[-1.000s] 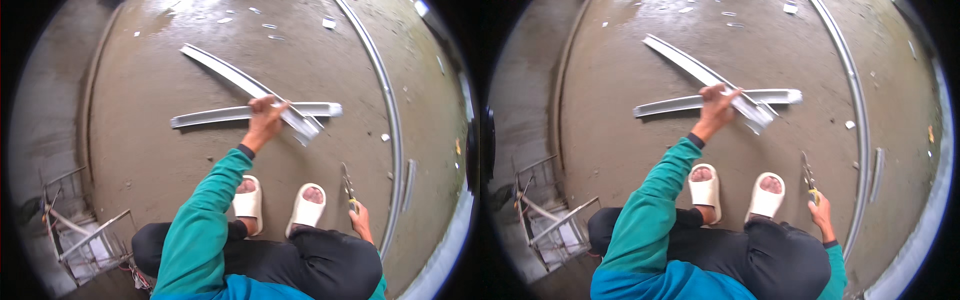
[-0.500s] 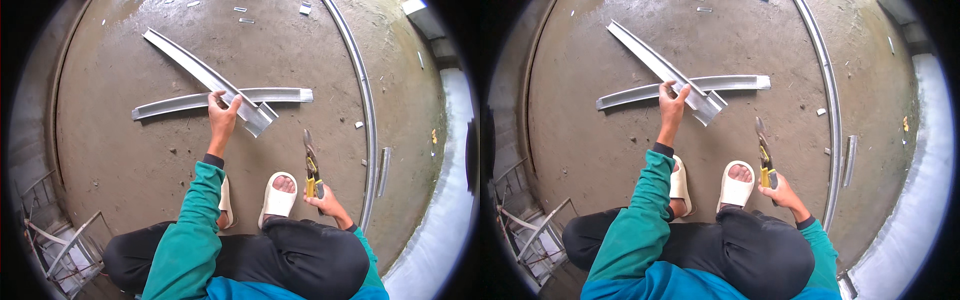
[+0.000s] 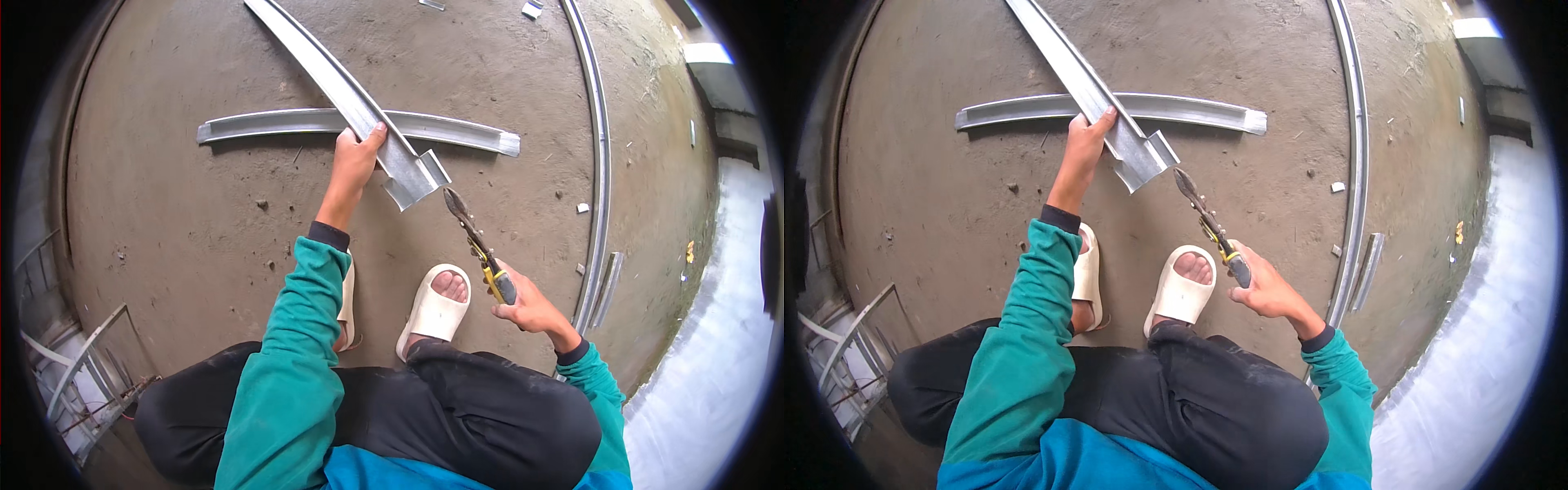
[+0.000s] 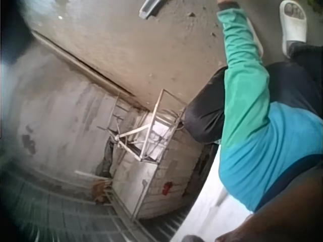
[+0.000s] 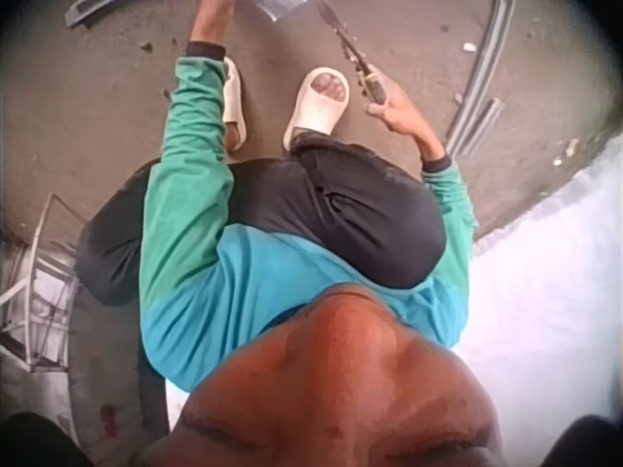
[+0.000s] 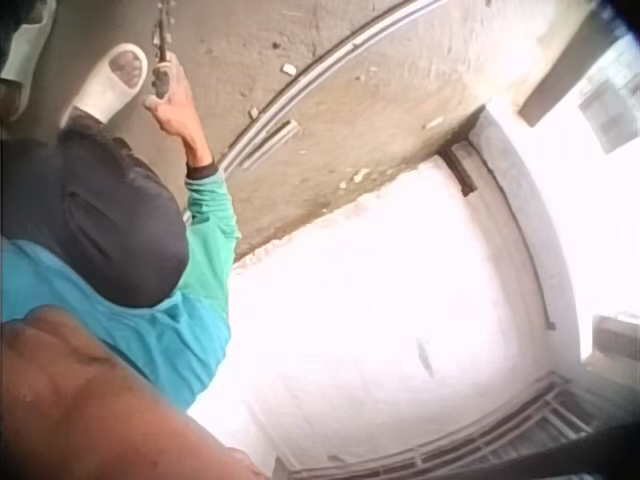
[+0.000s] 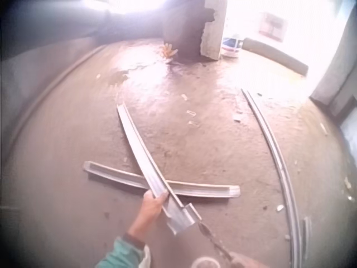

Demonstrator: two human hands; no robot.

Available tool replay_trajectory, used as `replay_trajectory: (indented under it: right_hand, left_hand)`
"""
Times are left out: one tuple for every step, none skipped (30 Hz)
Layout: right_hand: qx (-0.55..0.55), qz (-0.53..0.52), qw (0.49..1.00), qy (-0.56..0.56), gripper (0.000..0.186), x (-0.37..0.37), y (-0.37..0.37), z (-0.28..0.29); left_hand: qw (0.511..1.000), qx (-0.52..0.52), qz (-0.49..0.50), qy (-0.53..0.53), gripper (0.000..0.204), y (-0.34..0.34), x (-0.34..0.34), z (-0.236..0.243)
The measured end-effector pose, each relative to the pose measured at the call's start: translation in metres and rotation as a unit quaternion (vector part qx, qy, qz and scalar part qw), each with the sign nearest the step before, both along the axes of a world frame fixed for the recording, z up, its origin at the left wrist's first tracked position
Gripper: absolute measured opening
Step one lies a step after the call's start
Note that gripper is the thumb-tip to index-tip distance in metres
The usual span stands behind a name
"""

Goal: The person uses a pair of snips to cut and shape several metal studs on a construction site floor.

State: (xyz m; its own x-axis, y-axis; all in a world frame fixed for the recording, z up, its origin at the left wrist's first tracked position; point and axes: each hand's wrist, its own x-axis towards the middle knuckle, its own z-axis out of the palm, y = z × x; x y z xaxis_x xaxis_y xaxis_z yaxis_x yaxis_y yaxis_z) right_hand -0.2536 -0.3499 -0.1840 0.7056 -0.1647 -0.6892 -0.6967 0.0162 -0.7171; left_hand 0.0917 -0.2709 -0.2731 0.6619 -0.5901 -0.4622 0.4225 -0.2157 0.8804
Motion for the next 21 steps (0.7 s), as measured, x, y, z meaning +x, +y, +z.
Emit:
replay_trajectory:
  right_hand:
    - [0.0, 0.003, 1.0, 0.002, 0.081, 0.0, 0.0, 0.0]
    - [-0.005, 0.002, 1.0, -0.003, 0.082, 0.0, 0.001, 0.001]
    - [-0.011, 0.0, 1.0, -0.007, 0.082, 0.001, 0.002, 0.002]
    - [-0.009, 0.002, 1.0, -0.006, 0.082, 0.005, 0.003, 0.004]
    - [0.005, -0.002, 1.0, 0.003, 0.083, 0.011, 0.003, 0.008]
    - [0.019, -0.006, 1.0, 0.012, 0.083, 0.016, 0.004, 0.01]
    - [0.018, -0.006, 1.0, 0.014, 0.083, 0.017, 0.003, 0.01]
    - [0.008, 0.004, 1.0, 0.01, 0.083, 0.019, 0.002, 0.01]
    - [-0.003, 0.014, 1.0, 0.006, 0.082, 0.02, 0.002, 0.009]
    - [-0.003, 0.014, 1.0, 0.007, 0.082, 0.02, 0.002, 0.008]
    - [-0.009, 0.007, 1.0, -0.002, 0.084, 0.019, 0.003, 0.005]
    - [-0.015, 0.0, 1.0, -0.012, 0.085, 0.02, 0.003, 0.004]
    - [-0.015, 0.0, 1.0, -0.012, 0.085, 0.022, 0.003, 0.004]
    - [-0.011, 0.004, 1.0, -0.002, 0.084, 0.026, 0.003, 0.007]
    - [-0.007, 0.009, 1.0, 0.008, 0.082, 0.028, 0.002, 0.008]
    - [-0.007, 0.008, 1.0, 0.008, 0.082, 0.03, 0.003, 0.008]
    - [-0.014, 0.011, 1.0, 0.007, 0.082, 0.031, 0.003, 0.007]
    - [-0.02, 0.015, 1.0, 0.005, 0.082, 0.031, 0.003, 0.007]
    - [-0.02, 0.015, 1.0, 0.006, 0.082, 0.031, 0.003, 0.006]
    - [-0.02, 0.01, 1.0, 0.004, 0.082, 0.03, 0.004, 0.005]
    - [-0.02, 0.005, 1.0, 0.002, 0.082, 0.029, 0.004, 0.004]
  left_hand:
    - [1.0, 0.0, -0.005, -0.011, 0.036, 0.001, 0.0, 0.0]
    - [1.0, 0.0, -0.003, -0.013, 0.036, 0.001, -0.001, 0.0]
    - [1.0, 0.0, -0.001, -0.01, 0.036, 0.002, -0.001, 0.0]
    - [1.0, 0.002, 0.0, -0.015, 0.036, 0.004, 0.0, -0.001]
    - [1.0, 0.004, 0.001, -0.02, 0.036, 0.005, 0.0, -0.001]
    - [1.0, 0.006, 0.002, -0.019, 0.036, 0.006, 0.0, -0.002]
    - [1.0, 0.001, 0.005, -0.024, 0.036, 0.005, 0.0, -0.003]
    - [1.0, -0.003, 0.008, -0.03, 0.036, 0.005, 0.0, -0.004]
    - [1.0, -0.003, 0.008, -0.029, 0.036, 0.004, 0.0, -0.004]
    - [1.0, -0.005, 0.007, -0.029, 0.036, 0.004, -0.001, -0.004]
    - [1.0, -0.006, 0.006, -0.029, 0.036, 0.003, -0.001, -0.003]
    - [1.0, -0.006, 0.005, -0.028, 0.036, 0.002, -0.001, -0.002]
    - [1.0, -0.003, 0.005, -0.029, 0.036, 0.003, -0.002, -0.002]
    - [1.0, -0.001, 0.005, -0.031, 0.037, 0.003, -0.002, -0.002]
    - [1.0, 0.0, 0.004, -0.031, 0.037, 0.003, -0.001, -0.001]
    - [0.999, 0.0, 0.002, -0.033, 0.037, 0.004, -0.001, -0.001]
    - [0.999, 0.0, 0.0, -0.035, 0.037, 0.004, -0.001, -0.001]
    - [0.999, 0.0, -0.001, -0.034, 0.037, 0.005, -0.001, -0.001]
    - [1.0, 0.0, -0.008, -0.029, 0.037, 0.005, 0.0, -0.001]
    - [1.0, 0.0, -0.015, -0.024, 0.037, 0.004, 0.0, -0.002]
    - [1.0, 0.0, -0.015, -0.023, 0.037, 0.004, 0.0, -0.002]
